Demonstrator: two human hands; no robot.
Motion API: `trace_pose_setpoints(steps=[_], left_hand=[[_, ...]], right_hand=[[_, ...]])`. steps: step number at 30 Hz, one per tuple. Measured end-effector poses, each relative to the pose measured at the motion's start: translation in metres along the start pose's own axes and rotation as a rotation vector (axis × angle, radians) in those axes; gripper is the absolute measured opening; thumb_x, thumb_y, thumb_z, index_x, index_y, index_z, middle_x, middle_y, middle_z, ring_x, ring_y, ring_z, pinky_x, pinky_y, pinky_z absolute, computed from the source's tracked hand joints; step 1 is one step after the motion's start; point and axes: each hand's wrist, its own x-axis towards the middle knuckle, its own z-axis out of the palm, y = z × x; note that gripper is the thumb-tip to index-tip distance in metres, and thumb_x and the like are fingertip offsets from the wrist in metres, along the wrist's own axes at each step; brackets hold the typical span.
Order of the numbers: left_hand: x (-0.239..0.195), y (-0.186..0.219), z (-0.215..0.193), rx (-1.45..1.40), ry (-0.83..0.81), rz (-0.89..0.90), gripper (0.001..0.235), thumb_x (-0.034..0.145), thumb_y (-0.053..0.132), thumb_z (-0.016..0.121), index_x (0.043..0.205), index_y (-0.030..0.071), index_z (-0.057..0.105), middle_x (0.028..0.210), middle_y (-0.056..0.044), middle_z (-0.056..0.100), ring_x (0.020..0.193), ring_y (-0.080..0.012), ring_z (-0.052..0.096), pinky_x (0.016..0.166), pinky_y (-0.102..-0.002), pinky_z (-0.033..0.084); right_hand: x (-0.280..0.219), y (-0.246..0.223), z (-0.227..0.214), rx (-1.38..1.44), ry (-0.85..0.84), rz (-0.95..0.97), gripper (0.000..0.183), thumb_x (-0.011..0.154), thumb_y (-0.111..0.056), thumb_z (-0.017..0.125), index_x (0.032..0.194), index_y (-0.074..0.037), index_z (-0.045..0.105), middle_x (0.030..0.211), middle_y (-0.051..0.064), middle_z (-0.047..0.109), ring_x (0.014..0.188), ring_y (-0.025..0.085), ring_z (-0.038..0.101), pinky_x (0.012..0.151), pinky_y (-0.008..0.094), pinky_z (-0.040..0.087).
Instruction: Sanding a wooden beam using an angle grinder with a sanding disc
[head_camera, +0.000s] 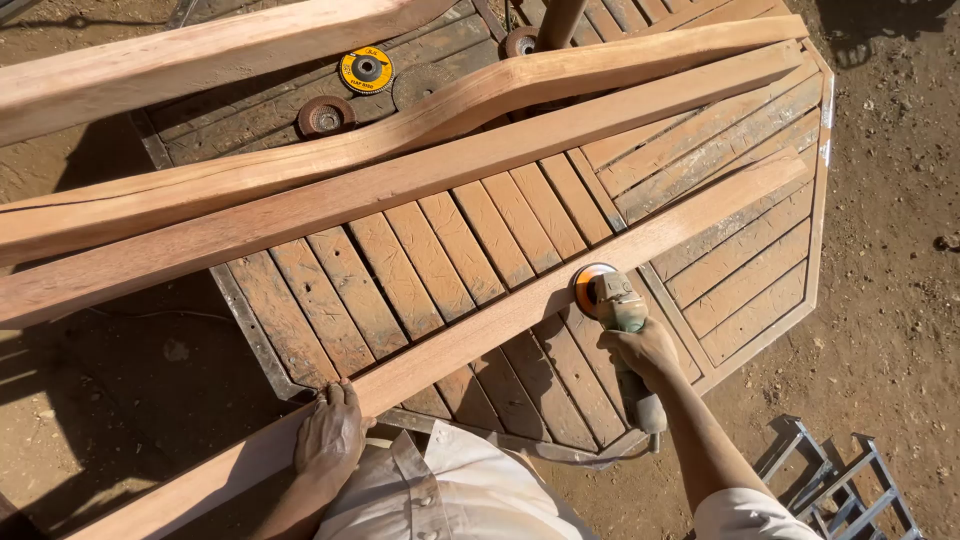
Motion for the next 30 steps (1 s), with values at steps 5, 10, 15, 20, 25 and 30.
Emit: trace_pose_setpoints(steps=[5,10,15,20,25,30], left_hand=[[-0.003,0.000,-0.001,-0.059,-0.017,-0.006,0.079,0.098,0.043,0.063,0.154,-0.004,0.035,0.131,-0.019,0.056,0.094,-0.0313,0.072,0.074,-0.040,0.067],[-0.005,-0.011,-0.004,-0.133,-0.010,0.001,0.082,0.094,0.046,0.067,0.156,0.005,0.033,0.141,-0.020,0.055,0.109,-0.0344,0.069,0.082,-0.044,0.065],[-0.032,-0.068,0.037,0.006,0.126,0.006,0.094,0.086,0.056,0.070,0.159,0.010,0.030,0.148,-0.016,0.049,0.123,-0.0362,0.061,0.096,-0.048,0.058],[-0.055,-0.119,0.070,0.202,0.190,-0.067,0.103,0.084,0.065,0.061,0.161,0.007,0.026,0.156,-0.017,0.046,0.136,-0.0336,0.054,0.105,-0.044,0.054],[-0.051,-0.128,0.090,0.097,0.152,-0.120,0.111,0.081,0.068,0.065,0.163,0.007,0.023,0.156,-0.016,0.044,0.142,-0.0357,0.048,0.110,-0.049,0.050],[-0.051,-0.127,0.087,0.089,0.102,-0.115,0.110,0.083,0.070,0.062,0.164,0.010,0.019,0.160,-0.017,0.039,0.146,-0.0361,0.043,0.115,-0.050,0.045]], right_hand=[[-0.097,-0.012,0.091,-0.430,-0.244,-0.066,0.060,0.060,-0.026,0.077,0.119,-0.019,0.066,0.098,0.005,0.076,0.073,0.018,0.068,0.061,0.032,0.056],[-0.090,-0.002,0.118,-0.613,-0.343,-0.263,0.054,0.064,-0.036,0.080,0.110,-0.018,0.061,0.093,0.005,0.076,0.072,0.023,0.069,0.058,0.037,0.053],[-0.016,-0.024,0.027,-0.255,-0.050,0.042,0.037,0.060,-0.027,0.079,0.095,-0.016,0.069,0.082,0.007,0.071,0.069,0.022,0.065,0.058,0.034,0.049],[0.043,-0.020,-0.019,0.148,0.199,0.183,0.023,0.061,-0.013,0.080,0.072,-0.010,0.060,0.067,0.011,0.063,0.053,0.020,0.059,0.049,0.035,0.047],[-0.031,-0.029,0.046,-0.079,-0.018,-0.006,0.018,0.060,-0.011,0.073,0.066,-0.010,0.057,0.059,0.007,0.059,0.050,0.018,0.049,0.047,0.034,0.040],[-0.120,-0.027,0.159,-0.611,-0.326,-0.252,0.056,0.061,-0.036,0.072,0.114,-0.019,0.064,0.092,0.007,0.075,0.075,0.026,0.068,0.064,0.039,0.054]])
